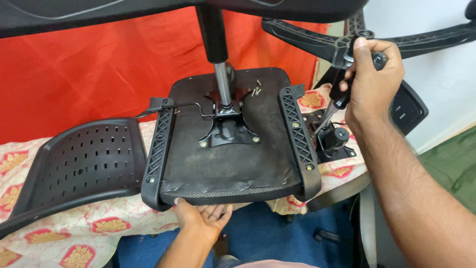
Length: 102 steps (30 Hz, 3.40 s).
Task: The person uses a screwdriver to attach black plastic side panels to the base of an office chair. They align the panels, insert screws, and tighten them to secure the components to the chair base.
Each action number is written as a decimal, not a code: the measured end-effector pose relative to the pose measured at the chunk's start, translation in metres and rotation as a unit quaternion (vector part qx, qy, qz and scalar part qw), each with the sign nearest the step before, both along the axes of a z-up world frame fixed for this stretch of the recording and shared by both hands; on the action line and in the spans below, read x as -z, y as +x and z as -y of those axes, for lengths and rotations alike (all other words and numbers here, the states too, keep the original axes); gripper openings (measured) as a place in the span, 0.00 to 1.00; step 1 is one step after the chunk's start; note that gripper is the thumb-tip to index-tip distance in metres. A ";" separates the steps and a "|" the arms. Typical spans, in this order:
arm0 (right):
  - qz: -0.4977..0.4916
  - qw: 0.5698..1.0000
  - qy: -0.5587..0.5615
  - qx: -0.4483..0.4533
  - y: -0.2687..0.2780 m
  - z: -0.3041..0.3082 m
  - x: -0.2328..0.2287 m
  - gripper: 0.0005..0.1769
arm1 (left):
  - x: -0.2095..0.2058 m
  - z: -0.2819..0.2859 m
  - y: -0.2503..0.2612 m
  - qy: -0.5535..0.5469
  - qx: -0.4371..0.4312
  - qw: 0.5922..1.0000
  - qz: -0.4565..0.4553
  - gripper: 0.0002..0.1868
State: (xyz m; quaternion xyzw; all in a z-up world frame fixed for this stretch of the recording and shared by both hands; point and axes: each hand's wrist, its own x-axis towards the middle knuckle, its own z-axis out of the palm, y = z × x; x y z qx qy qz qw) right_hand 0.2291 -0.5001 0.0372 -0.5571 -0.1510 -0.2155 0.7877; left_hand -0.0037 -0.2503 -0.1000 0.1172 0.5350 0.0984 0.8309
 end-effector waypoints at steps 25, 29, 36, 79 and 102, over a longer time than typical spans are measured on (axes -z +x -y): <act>-0.011 0.976 -0.114 0.185 -0.003 -0.053 0.048 0.21 | 0.001 -0.007 0.164 0.003 0.503 0.837 0.216 0.34; -0.040 0.973 0.009 0.228 0.002 -0.028 0.058 0.22 | 0.026 0.015 0.234 0.041 0.499 0.837 0.223 0.37; -0.074 0.967 0.108 0.217 0.005 0.006 0.079 0.22 | 0.053 0.052 0.296 0.081 0.512 0.822 0.237 0.28; -0.041 0.992 -0.109 0.047 0.019 -0.019 0.019 0.09 | 0.063 0.047 0.304 0.157 0.531 0.803 0.221 0.07; -0.186 0.670 -0.717 0.053 0.021 -0.042 0.070 0.22 | 0.059 0.050 0.298 0.170 0.503 0.826 0.189 0.05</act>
